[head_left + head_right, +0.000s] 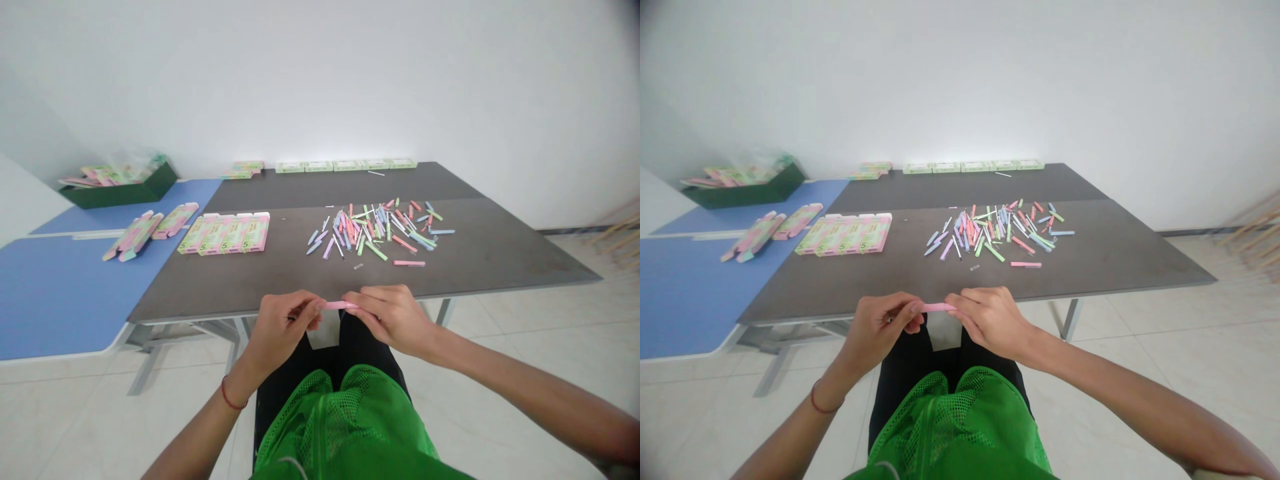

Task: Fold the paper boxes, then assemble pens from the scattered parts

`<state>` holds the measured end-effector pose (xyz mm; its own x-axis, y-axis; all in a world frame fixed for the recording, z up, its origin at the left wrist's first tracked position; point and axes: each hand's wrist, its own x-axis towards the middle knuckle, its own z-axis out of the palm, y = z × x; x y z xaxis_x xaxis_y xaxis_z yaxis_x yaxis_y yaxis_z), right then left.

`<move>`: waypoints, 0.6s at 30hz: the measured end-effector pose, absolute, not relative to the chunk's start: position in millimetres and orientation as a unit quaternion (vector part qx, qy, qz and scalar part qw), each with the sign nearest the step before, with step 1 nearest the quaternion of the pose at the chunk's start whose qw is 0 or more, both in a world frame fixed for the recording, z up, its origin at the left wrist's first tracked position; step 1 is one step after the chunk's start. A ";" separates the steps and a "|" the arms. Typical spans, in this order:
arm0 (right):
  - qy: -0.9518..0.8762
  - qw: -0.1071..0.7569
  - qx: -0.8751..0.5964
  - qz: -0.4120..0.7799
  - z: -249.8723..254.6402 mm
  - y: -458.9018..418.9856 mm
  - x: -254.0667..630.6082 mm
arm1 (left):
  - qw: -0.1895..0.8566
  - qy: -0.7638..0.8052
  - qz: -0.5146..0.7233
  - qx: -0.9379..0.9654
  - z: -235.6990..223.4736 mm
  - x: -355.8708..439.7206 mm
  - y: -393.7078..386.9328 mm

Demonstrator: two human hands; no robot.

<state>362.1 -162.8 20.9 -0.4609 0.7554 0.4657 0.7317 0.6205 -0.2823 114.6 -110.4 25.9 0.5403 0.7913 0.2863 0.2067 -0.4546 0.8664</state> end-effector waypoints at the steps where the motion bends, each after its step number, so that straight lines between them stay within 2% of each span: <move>1: -0.855 0.281 -0.436 0.022 21.0 -162.8 362.1 | 0.390 0.319 0.361 0.785 25.6 114.7 -110.1; 4: -0.854 0.276 -0.440 0.030 21.1 -163.1 362.1 | 0.350 0.290 0.395 0.798 26.2 115.1 -110.0; 8: -0.852 0.276 -0.444 0.026 21.8 -163.8 361.5 | 0.423 0.313 0.374 0.764 26.4 114.7 -111.3; 13: -0.854 0.269 -0.446 0.014 23.9 -164.4 360.4 | 0.402 0.318 0.390 0.765 25.5 115.6 -111.1; 18: -0.854 0.265 -0.448 0.008 24.4 -164.8 359.1 | 0.462 0.324 0.372 0.737 23.6 117.2 -110.8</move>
